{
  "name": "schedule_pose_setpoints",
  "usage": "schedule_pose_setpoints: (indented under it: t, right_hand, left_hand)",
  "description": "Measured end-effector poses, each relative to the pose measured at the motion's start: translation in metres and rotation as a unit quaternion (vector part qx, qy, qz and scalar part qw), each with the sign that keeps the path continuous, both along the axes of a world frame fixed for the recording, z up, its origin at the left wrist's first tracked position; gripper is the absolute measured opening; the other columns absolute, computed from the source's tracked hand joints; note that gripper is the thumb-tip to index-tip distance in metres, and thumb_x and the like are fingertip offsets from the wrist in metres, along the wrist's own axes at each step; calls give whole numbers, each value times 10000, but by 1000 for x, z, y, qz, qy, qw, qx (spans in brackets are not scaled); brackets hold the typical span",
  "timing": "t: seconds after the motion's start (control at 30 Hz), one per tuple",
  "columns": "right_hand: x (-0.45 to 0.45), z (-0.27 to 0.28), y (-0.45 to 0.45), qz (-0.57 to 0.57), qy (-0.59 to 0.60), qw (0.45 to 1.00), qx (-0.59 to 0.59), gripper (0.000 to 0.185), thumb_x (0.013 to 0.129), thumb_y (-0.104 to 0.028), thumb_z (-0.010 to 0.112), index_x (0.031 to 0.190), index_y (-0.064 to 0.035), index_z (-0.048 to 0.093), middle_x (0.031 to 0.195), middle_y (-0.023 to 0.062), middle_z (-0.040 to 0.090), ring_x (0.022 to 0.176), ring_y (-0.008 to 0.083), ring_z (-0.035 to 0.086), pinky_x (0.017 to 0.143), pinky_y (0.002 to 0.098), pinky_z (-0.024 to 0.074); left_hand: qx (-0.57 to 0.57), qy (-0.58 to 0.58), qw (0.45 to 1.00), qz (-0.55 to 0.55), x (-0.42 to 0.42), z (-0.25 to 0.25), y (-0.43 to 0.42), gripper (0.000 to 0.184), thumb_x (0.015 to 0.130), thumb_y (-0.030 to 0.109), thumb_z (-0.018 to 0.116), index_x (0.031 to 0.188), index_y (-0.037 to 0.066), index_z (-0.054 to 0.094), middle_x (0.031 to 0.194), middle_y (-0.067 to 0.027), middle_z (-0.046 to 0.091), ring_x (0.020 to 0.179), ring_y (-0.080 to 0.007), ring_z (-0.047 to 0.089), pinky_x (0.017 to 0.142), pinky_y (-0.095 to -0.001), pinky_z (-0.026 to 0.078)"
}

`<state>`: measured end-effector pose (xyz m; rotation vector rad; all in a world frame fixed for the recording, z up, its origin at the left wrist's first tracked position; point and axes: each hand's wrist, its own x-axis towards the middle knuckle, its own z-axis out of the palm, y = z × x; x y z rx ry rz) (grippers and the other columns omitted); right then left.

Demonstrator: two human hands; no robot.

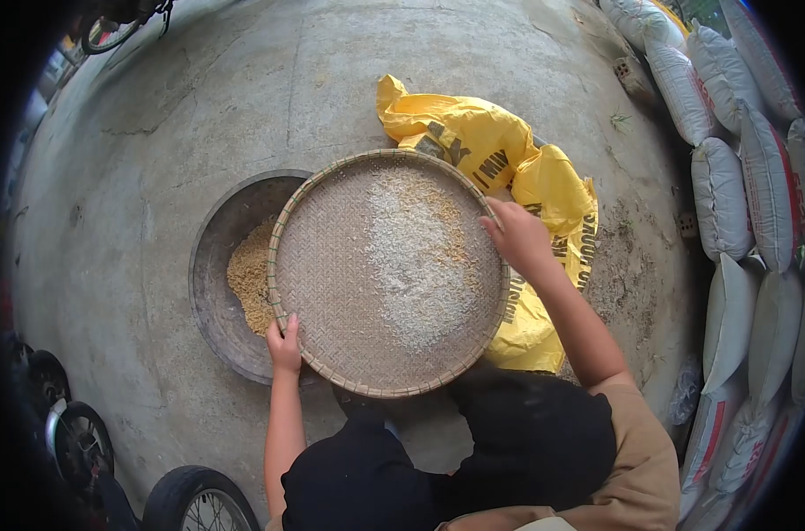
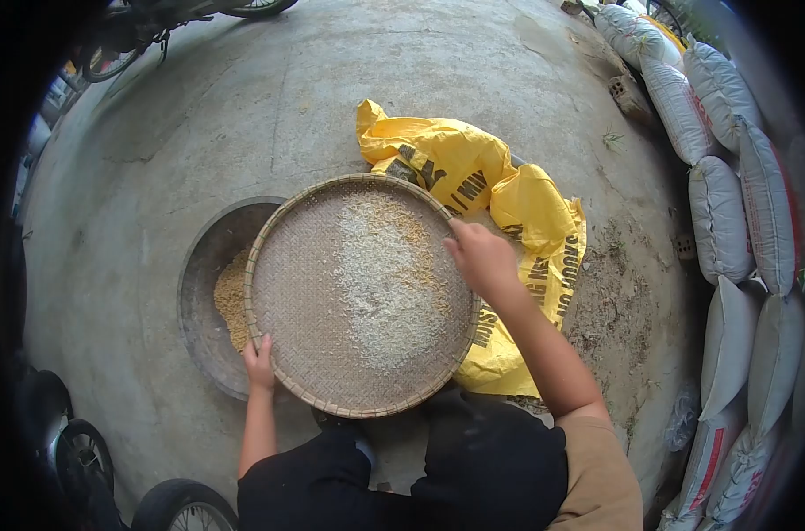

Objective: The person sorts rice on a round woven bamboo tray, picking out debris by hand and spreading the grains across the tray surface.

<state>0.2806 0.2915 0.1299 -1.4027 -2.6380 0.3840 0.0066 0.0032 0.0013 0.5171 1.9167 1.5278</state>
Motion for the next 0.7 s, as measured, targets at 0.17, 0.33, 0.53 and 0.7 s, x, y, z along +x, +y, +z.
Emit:
schedule_pose_setpoints:
  t: [0.17,0.33,0.53,0.7]
  right_hand:
    - [-38,-35,-46,196,0,970,-143,255,763,-276,640,949,-113,577,907,65,573,826,271,581,685,370,477]
    - [-50,-50,-60,227,-46,960,-155,197,724,-200,637,807,-54,534,830,113,571,801,305,582,653,403,480]
    - [-39,-40,-43,181,20,969,-168,73,796,-130,525,800,-58,536,819,110,577,806,304,574,675,407,460]
    - [19,-7,7,3,-9,998,-66,99,805,-108,517,882,-47,526,917,139,567,838,322,563,701,417,452]
  left_hand:
    - [5,-6,1000,-8,0,0,0,295,847,225,559,965,-45,541,901,-71,574,820,-130,504,752,-278,412]
    - [13,-19,1000,-2,1,0,0,292,849,221,557,972,-43,540,908,-71,573,832,-133,503,768,-280,406]
    - [8,7,1000,-5,3,7,3,279,849,233,557,937,-32,540,881,-66,567,799,-128,492,740,-281,406]
    - [23,-2,1000,-10,1,2,1,285,849,247,559,920,-29,538,861,-60,563,787,-123,486,729,-278,406]
